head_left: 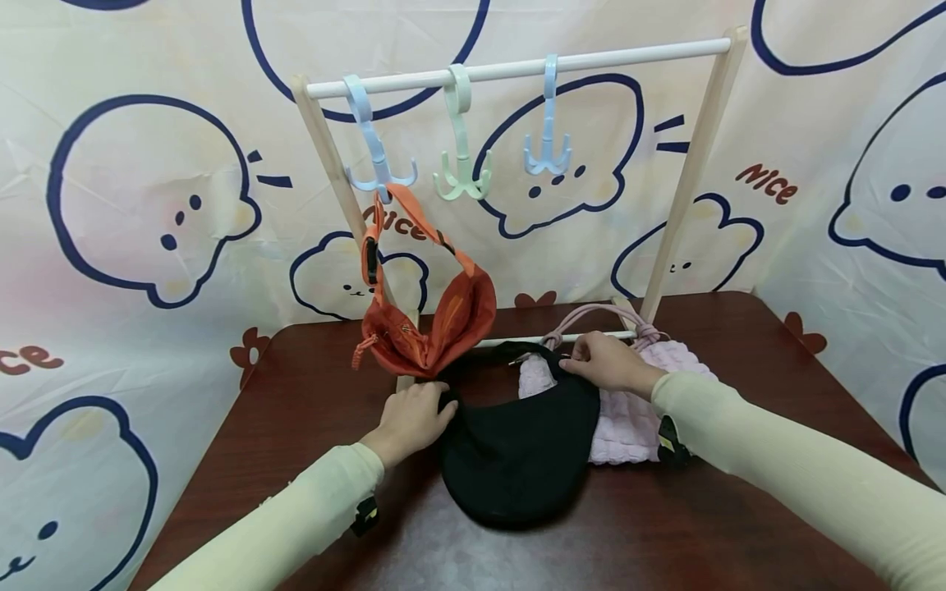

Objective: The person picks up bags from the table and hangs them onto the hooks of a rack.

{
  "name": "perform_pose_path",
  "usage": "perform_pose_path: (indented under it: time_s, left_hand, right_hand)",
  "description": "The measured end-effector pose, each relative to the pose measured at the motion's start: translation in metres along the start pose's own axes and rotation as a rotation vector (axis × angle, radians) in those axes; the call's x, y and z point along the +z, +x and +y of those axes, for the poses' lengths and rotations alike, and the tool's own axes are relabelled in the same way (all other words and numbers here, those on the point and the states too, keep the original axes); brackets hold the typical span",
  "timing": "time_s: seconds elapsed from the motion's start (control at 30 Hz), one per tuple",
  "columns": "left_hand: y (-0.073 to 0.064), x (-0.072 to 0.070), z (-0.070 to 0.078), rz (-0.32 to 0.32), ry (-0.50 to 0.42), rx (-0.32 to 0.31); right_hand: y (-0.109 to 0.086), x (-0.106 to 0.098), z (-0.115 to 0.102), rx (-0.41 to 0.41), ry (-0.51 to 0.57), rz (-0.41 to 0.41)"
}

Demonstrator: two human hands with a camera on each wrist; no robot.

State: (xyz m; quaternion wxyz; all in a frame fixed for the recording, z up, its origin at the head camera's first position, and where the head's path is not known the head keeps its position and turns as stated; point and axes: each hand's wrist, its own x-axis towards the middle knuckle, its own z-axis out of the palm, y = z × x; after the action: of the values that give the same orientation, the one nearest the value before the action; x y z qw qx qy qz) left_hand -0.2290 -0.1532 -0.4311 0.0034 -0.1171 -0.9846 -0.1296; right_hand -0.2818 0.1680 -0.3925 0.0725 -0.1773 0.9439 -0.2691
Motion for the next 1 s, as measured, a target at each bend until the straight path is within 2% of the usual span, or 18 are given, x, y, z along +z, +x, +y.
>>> perform_pose_path:
  time_s: [0.17, 0.3, 0.43, 0.63, 0.8, 1.0]
  left_hand:
    - [0.002, -0.002, 0.001, 0.038, -0.058, -0.006]
    - [0.002, -0.002, 0.002, 0.041, -0.07, -0.02]
    - [0.004, -0.001, 0.004, 0.026, -0.067, -0.032]
    - [0.008, 0.001, 0.004, -0.021, -0.085, -0.029]
    - [0.01, 0.003, 0.004, -0.058, -0.08, 0.0]
    - [0.012, 0.006, 0.005, -0.024, -0.031, 0.103]
  right_hand:
    - [-0.001, 0.0, -0.001, 0.0, 0.025, -0.009]
    - [-0.001, 0.001, 0.001, 0.008, -0.003, -0.014]
    - [-0.001, 0.001, 0.002, -0.02, -0.029, -0.026]
    - [-0.001, 0.0, 0.004, -0.047, -0.001, -0.074]
    - [-0.002, 0.0, 0.003, -0.077, 0.027, -0.093]
    - [-0.003, -0.001, 0.002, -0.121, 0.052, -0.101]
